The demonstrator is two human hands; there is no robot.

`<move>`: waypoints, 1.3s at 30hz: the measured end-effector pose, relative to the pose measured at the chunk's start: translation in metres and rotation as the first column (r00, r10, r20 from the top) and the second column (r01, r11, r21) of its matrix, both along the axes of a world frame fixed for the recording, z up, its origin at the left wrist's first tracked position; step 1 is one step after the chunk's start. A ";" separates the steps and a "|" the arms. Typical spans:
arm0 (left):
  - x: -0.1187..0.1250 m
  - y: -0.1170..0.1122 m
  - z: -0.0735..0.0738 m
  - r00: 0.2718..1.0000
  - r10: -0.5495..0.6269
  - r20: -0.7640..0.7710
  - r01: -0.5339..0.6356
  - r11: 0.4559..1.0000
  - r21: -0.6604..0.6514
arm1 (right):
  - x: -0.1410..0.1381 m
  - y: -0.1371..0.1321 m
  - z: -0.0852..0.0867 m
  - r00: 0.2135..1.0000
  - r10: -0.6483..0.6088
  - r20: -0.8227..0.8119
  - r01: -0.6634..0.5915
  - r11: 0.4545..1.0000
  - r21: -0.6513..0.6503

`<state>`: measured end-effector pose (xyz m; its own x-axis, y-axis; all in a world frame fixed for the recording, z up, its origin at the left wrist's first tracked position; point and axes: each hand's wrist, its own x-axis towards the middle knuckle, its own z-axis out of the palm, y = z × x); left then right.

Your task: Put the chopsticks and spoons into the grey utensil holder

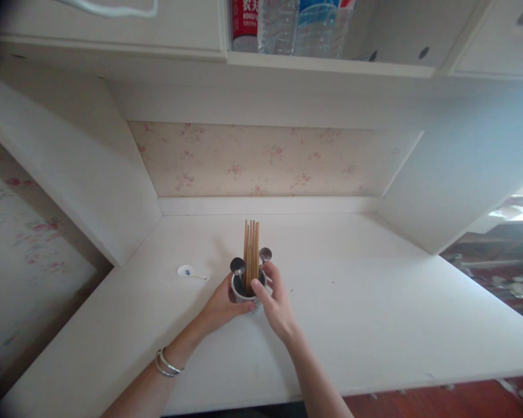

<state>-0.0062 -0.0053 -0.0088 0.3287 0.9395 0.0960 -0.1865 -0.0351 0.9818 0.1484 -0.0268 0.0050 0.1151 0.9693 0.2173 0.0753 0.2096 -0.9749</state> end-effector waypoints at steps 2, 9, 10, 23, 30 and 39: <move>0.000 0.000 0.001 1.000 0.007 -0.022 -0.007 1.000 0.006 | 0.000 -0.005 -0.006 0.985 0.149 -0.084 -0.150 0.989 0.003; -0.003 -0.006 0.011 0.995 -0.031 -0.098 0.039 0.997 0.072 | -0.005 -0.009 -0.009 0.970 0.214 -0.118 -0.215 0.977 0.000; -0.007 -0.006 0.013 0.993 -0.059 -0.103 0.068 0.994 0.087 | -0.005 -0.008 -0.009 0.970 0.211 -0.119 -0.211 0.977 0.006; -0.146 0.038 0.004 0.239 0.283 -0.929 -0.322 0.926 0.199 | -0.002 -0.003 -0.025 0.927 0.287 -0.242 -0.292 0.956 0.014; -0.165 0.060 -0.002 0.011 0.181 -0.983 -0.265 0.949 0.172 | -0.001 -0.003 -0.026 0.945 0.260 -0.199 -0.261 0.965 0.023; -0.145 0.068 0.029 -0.010 0.250 -0.968 -0.235 0.940 0.246 | -0.002 -0.003 -0.023 0.935 0.277 -0.220 -0.277 0.960 0.031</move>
